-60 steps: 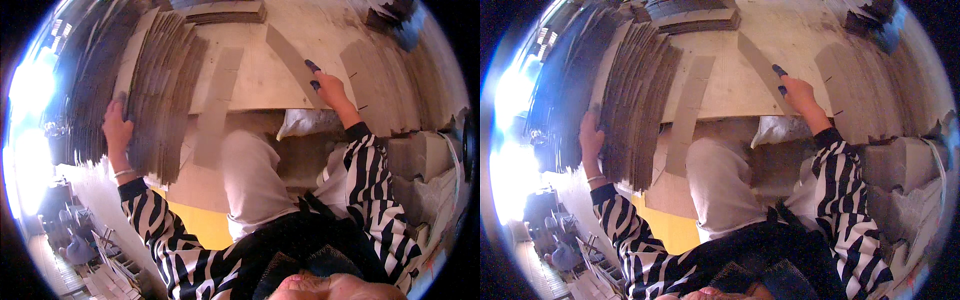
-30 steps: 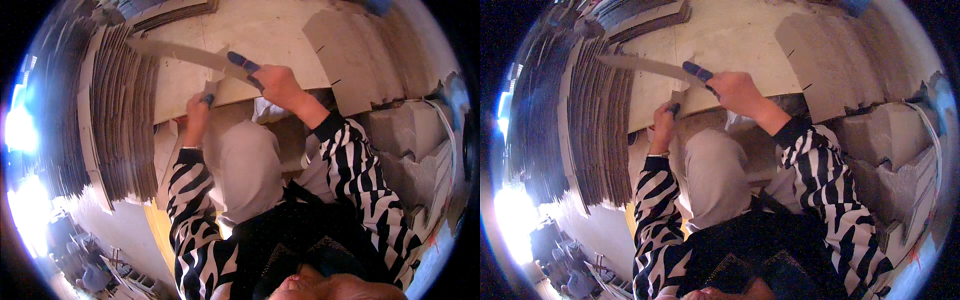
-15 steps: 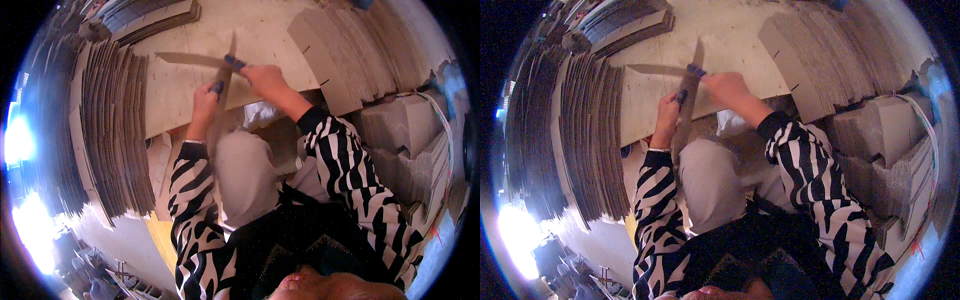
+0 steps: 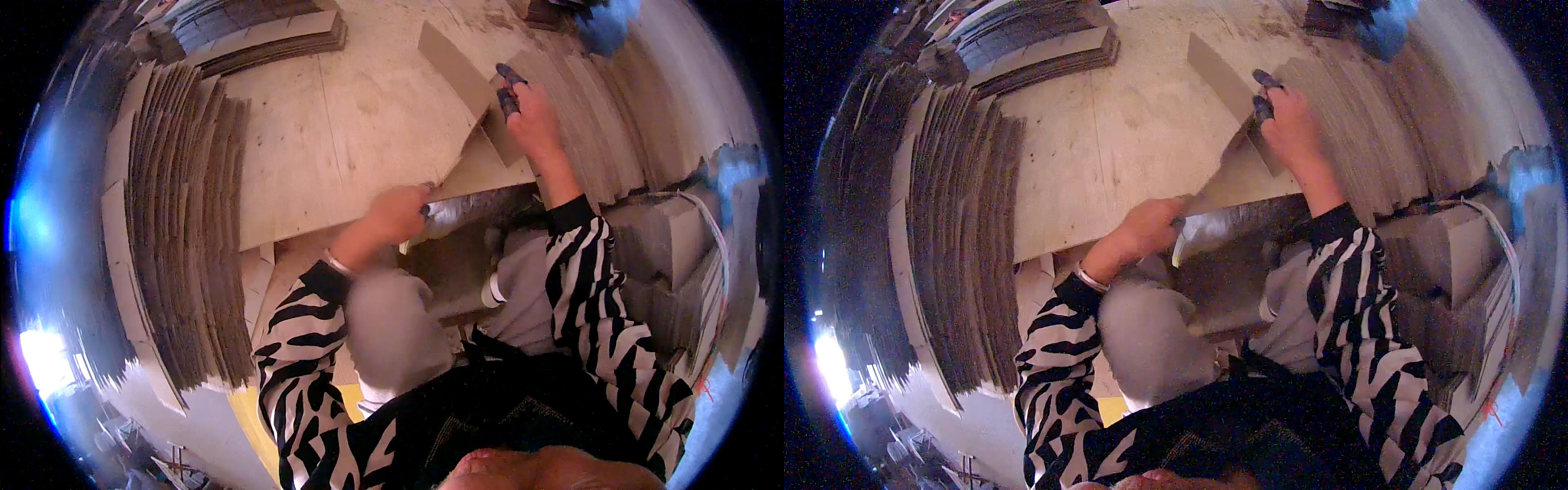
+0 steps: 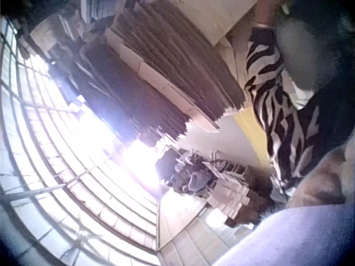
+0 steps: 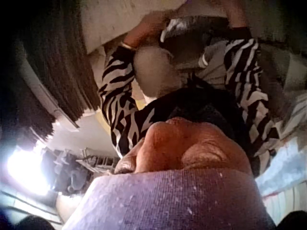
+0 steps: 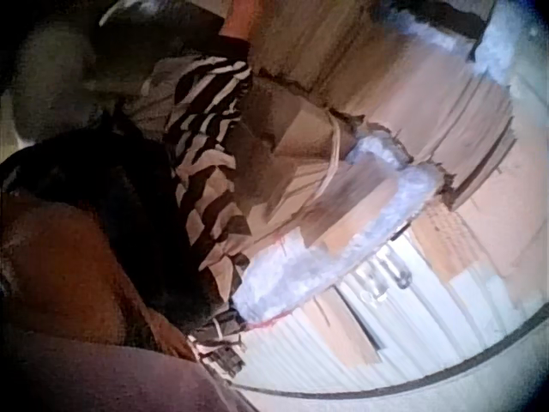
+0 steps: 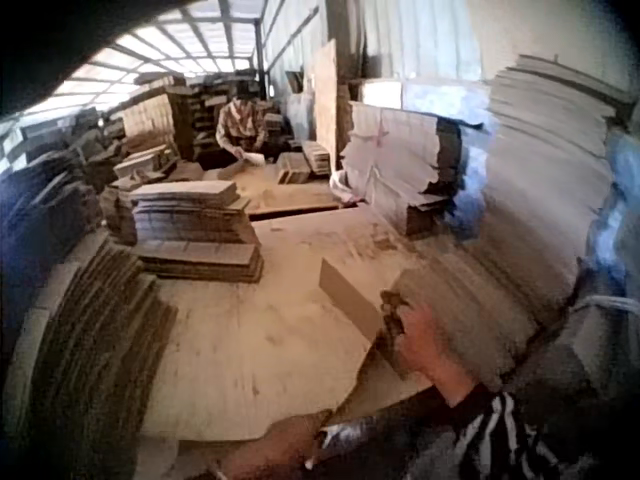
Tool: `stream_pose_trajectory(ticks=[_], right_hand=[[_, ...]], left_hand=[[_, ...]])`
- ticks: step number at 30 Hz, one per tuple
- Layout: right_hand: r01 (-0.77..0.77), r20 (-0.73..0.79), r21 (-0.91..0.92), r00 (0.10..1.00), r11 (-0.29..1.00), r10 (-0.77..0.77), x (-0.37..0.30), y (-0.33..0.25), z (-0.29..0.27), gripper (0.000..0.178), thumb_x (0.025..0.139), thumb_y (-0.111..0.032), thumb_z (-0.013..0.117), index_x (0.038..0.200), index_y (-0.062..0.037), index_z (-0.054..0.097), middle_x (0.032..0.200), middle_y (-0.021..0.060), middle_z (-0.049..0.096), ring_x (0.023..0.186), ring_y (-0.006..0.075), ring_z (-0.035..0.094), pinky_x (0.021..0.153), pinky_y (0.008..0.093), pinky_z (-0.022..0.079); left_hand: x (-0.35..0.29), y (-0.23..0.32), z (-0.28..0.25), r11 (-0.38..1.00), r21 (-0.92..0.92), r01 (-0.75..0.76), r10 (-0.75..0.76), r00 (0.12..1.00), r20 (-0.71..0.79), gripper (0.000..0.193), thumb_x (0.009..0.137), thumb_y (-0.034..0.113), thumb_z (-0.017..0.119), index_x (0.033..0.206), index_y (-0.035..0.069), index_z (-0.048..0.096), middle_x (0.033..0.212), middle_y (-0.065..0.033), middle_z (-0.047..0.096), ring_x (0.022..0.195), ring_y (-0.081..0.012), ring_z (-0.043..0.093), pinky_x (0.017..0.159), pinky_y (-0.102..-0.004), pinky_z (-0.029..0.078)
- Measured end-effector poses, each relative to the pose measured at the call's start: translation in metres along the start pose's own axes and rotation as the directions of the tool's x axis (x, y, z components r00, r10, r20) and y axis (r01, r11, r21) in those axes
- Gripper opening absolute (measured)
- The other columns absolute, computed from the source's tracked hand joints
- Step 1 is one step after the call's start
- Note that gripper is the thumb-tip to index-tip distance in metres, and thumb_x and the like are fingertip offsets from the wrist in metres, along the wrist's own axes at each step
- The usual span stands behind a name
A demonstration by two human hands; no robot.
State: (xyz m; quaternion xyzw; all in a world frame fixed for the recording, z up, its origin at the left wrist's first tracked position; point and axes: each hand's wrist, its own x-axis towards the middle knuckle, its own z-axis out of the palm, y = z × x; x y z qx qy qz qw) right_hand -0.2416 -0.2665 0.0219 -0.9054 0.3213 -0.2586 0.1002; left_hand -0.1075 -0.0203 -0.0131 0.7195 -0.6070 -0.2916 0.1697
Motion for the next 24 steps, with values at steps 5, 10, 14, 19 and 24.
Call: stream_pose_trajectory(ticks=[5,10,14,19,24], right_hand=[[-0.349,0.512,0.552,0.859,0.757,0.023,0.06,-0.051,0.014,0.035,0.092,-0.03,0.054,0.122,-0.0103,0.056,0.114,0.0037,0.064,0.097,0.013,0.059,0.074,0.029,0.046],[-0.557,0.638,0.56,0.762,0.613,0.11,0.142,-0.069,0.038,0.042,0.096,-0.041,0.05,0.125,-0.0117,0.052,0.113,0.0024,0.064,0.097,0.011,0.059,0.078,0.0287,0.046],[-0.61,0.636,0.641,0.762,0.466,0.124,0.199,-0.113,0.059,0.042,0.096,-0.043,0.048,0.123,-0.0105,0.052,0.115,0.0059,0.064,0.101,0.0156,0.06,0.082,0.0327,0.047],[-0.449,0.432,0.861,0.893,0.237,0.123,0.254,-0.12,0.097,0.034,0.096,-0.034,0.05,0.12,-0.0101,0.053,0.118,0.0101,0.061,0.104,0.0205,0.058,0.086,0.0387,0.047],[-0.506,0.502,0.862,0.861,0.041,0.086,0.309,-0.133,0.136,0.073,0.095,-0.051,0.049,0.151,-0.0213,0.015,0.154,0.0162,0.021,0.135,0.0318,0.032,0.092,0.0427,0.043]], left_hand=[[-0.007,0.013,-0.009,0.994,-0.062,-0.085,0.083,0.996,-0.026,0.045,0.081,0.015,0.059,0.122,0.0,0.051,0.103,-0.024,0.063,0.097,-0.0399,0.061,0.083,-0.0449,0.049],[-0.012,-0.03,-0.056,0.793,-0.574,-0.203,0.032,0.955,-0.294,0.034,0.089,0.012,0.055,0.121,-0.001,0.058,0.099,-0.0154,0.066,0.086,-0.0224,0.065,0.077,-0.0329,0.051],[-0.02,-0.091,-0.054,0.826,-0.544,-0.151,-0.197,0.826,-0.528,0.029,0.091,0.009,0.051,0.116,0.001,0.062,0.093,-0.0071,0.065,0.077,-0.0126,0.062,0.07,-0.0269,0.05],[-0.012,-0.097,-0.027,0.832,-0.544,-0.106,-0.252,0.803,-0.54,0.041,0.072,-0.001,0.058,0.112,0.006,0.063,0.1,-0.0144,0.065,0.092,-0.0297,0.064,0.078,-0.0346,0.051],[-0.024,-0.097,-0.034,0.937,-0.321,-0.134,-0.101,0.779,-0.619,0.033,0.082,-0.003,0.056,0.113,0.005,0.063,0.09,-0.0135,0.063,0.077,-0.0224,0.065,0.067,-0.0306,0.051]])
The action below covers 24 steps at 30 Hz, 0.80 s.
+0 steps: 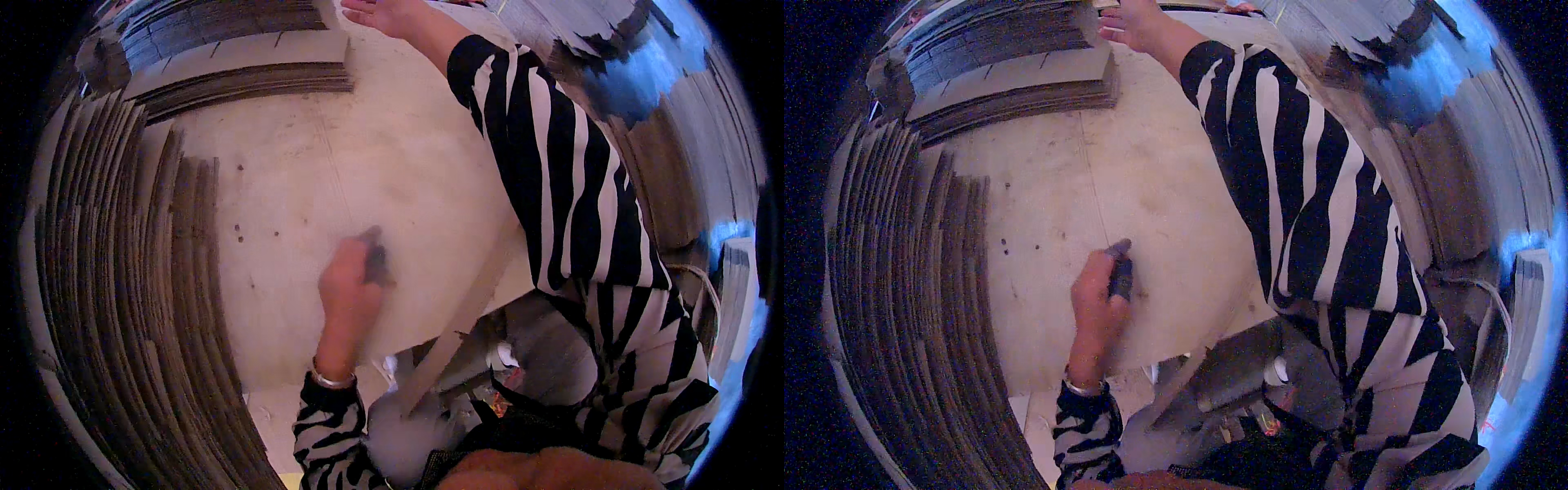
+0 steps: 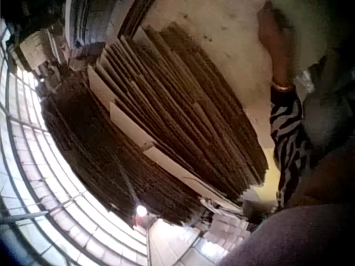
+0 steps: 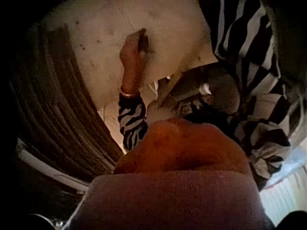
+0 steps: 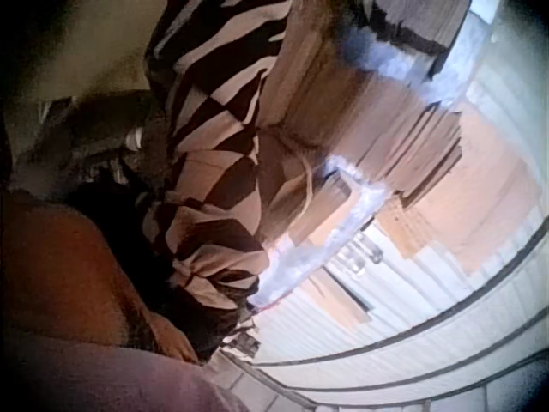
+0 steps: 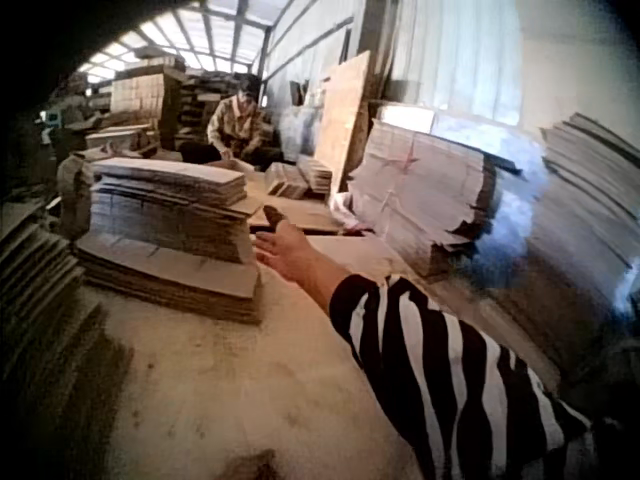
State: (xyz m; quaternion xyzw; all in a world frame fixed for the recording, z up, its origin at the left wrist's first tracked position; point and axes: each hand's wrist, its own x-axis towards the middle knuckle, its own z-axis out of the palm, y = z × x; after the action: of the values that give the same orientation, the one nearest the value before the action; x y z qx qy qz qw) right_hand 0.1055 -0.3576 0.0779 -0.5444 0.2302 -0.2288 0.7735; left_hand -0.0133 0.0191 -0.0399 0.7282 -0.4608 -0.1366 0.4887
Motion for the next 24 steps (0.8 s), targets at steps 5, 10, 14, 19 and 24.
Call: stream_pose_trajectory(ticks=[5,10,14,19,24], right_hand=[[0.005,-0.079,0.005,0.997,1.0,-0.005,-0.003,-0.008,0.032,0.067,0.096,-0.048,0.047,0.15,-0.0147,0.022,0.148,0.014,0.031,0.127,0.0281,0.04,0.084,0.0419,0.043],[0.115,-0.169,0.192,0.982,0.975,-0.083,0.006,-0.015,0.011,0.041,0.103,-0.033,0.036,0.138,-0.0109,0.039,0.142,0.012,0.038,0.119,0.0272,0.044,0.081,0.0425,0.042],[0.175,0.02,0.121,0.984,0.977,-0.179,-0.041,-0.01,0.022,0.037,0.103,-0.03,0.036,0.133,-0.0093,0.046,0.139,0.0081,0.043,0.116,0.0238,0.047,0.085,0.0414,0.041],[0.27,0.127,0.133,0.95,0.954,-0.287,-0.115,0.014,0.023,0.041,0.101,-0.032,0.042,0.137,-0.0141,0.043,0.139,0.0068,0.046,0.125,0.0223,0.044,0.1,0.0431,0.036],[0.251,0.094,0.148,0.959,0.957,-0.266,-0.216,0.024,0.034,0.045,0.099,-0.026,0.042,0.137,-0.0016,0.044,0.139,0.0084,0.049,0.125,0.0241,0.048,0.1,0.0408,0.04]], left_hand=[[-0.008,0.014,-0.005,1.0,0.014,0.009,-0.009,1.0,0.005,0.037,0.076,0.0,0.062,0.113,0.005,0.062,0.099,-0.0165,0.062,0.086,-0.0347,0.061,0.073,-0.0399,0.05],[-0.01,0.009,0.003,0.997,-0.039,-0.074,0.074,0.997,0.0,0.035,0.078,0.001,0.062,0.113,0.004,0.061,0.1,-0.0171,0.062,0.086,-0.035,0.061,0.073,-0.0403,0.05],[-0.013,0.016,-0.003,0.995,-0.065,-0.075,0.074,0.997,-0.014,0.034,0.079,0.001,0.061,0.113,0.004,0.06,0.097,-0.0172,0.061,0.084,-0.0358,0.06,0.07,-0.0416,0.049],[-0.015,0.028,-0.016,0.999,0.005,-0.046,0.046,0.999,0.0,0.035,0.081,-0.003,0.058,0.116,0.001,0.058,0.103,-0.0181,0.061,0.089,-0.0328,0.064,0.074,-0.0372,0.051],[-0.006,0.015,-0.017,0.653,-0.712,0.259,-0.357,0.934,0.012,0.036,0.091,0.016,0.056,0.126,0.005,0.052,0.119,-0.0161,0.06,0.104,-0.0311,0.061,0.08,-0.0428,0.052]])
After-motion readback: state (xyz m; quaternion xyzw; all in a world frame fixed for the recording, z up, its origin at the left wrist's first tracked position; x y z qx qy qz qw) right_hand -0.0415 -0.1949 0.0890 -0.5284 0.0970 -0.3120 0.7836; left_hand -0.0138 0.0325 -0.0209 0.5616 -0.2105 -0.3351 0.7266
